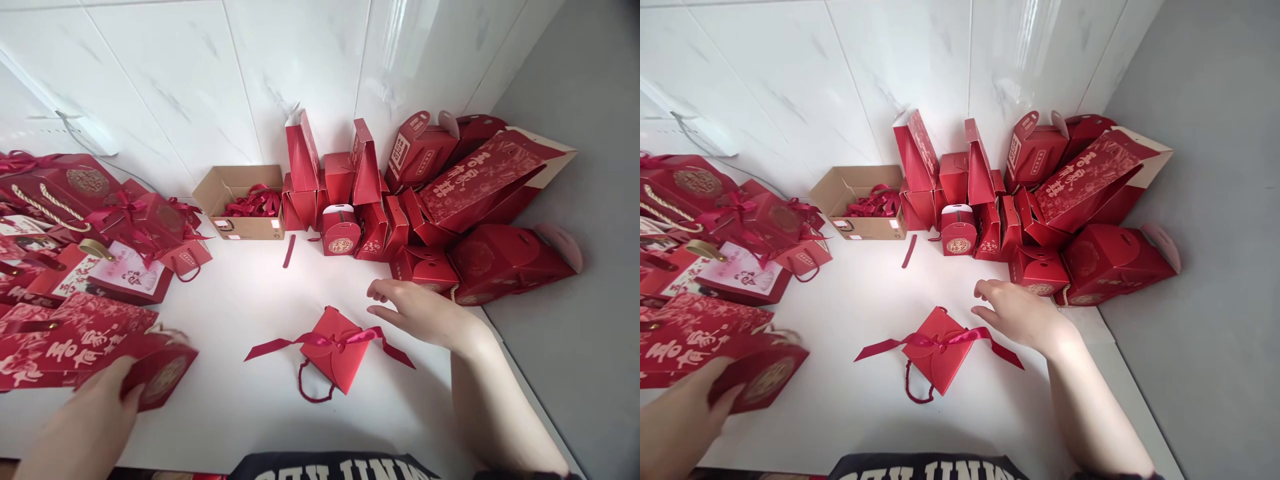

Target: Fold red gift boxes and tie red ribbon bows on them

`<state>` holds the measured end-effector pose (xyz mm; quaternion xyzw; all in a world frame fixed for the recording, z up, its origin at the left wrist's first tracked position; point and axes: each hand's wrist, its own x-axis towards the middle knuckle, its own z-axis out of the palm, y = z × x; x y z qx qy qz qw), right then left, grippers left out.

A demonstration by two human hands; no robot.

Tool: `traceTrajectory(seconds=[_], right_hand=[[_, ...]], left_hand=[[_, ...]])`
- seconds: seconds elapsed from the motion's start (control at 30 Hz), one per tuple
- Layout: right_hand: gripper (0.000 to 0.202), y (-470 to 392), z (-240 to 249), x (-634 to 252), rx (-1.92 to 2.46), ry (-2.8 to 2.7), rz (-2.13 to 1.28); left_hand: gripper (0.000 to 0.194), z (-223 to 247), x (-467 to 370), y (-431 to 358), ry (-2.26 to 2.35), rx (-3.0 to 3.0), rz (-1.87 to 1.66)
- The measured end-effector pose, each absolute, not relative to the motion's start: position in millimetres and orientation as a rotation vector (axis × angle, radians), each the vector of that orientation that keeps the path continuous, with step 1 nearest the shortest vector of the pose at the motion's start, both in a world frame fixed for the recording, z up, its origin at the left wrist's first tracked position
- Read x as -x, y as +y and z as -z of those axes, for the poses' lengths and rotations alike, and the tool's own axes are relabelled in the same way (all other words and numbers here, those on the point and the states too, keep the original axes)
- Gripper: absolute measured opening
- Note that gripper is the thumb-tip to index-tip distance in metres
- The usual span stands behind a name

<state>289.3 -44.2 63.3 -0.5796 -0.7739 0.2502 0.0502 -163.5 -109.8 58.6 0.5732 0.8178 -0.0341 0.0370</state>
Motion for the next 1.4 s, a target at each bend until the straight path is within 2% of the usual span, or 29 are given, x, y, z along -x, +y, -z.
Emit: traceTrajectory(seconds=[0.13,0.37,0.6,0.67,0.77,0.9,0.97,1.1,1.2,1.3,1.4], right_hand=[[0.018,-45.3,-64.2,-289.8,1.759,-2.357,-0.744],[0.023,-48.5,-66.2,-300.7,1.749,-2.318,-0.698],[0.024,-42.6,-70.6,-301.2,1.881,-2.243,-0.642],[0.022,-38.0,-68.8,-300.1,2.055,-2.179,-0.512],[0.016,-28.3,-60.2,-301.5,2.216,-2.076,-0.144],[0.027,-9.7,-37.4,-305.2,2.042,-2.087,0.144],[0.027,-0.4,-24.0,-305.6,2.036,-2.08,0.193],[0.027,9.4,-5.2,-304.2,2.034,-2.138,0.235],[0.031,9.5,-0.9,-304.5,2.015,-2.153,0.229],[0.034,9.0,-0.5,-305.9,2.013,-2.151,0.207],[0.035,9.9,-0.7,-306.3,2.02,-2.154,0.214]], left_hand=[[0.025,-61.6,98.1,-78.0,2.256,-2.009,0.112],[0.024,-53.0,-14.4,-7.4,1.396,-2.504,-0.228],[0.024,-18.8,-95.8,46.8,0.771,-2.398,-0.568],[0.02,-8.1,-114.4,54.4,0.761,-2.351,-0.655],[0.019,3.2,-130.6,58.4,0.728,-2.323,-0.712],[0.038,-8.3,-121.7,47.8,0.721,-2.334,-0.741],[0.037,-26.9,-105.3,34.2,0.764,-2.37,-0.714],[0.021,-66.3,-54.2,-6.3,0.968,-2.494,-0.559],[0.022,-75.7,5.9,-38.0,1.416,-2.533,-0.506],[0.042,-65.2,81.6,-64.8,2.16,-2.379,-0.423],[0.077,-57.0,141.6,-89.6,2.889,-1.663,-0.239]])
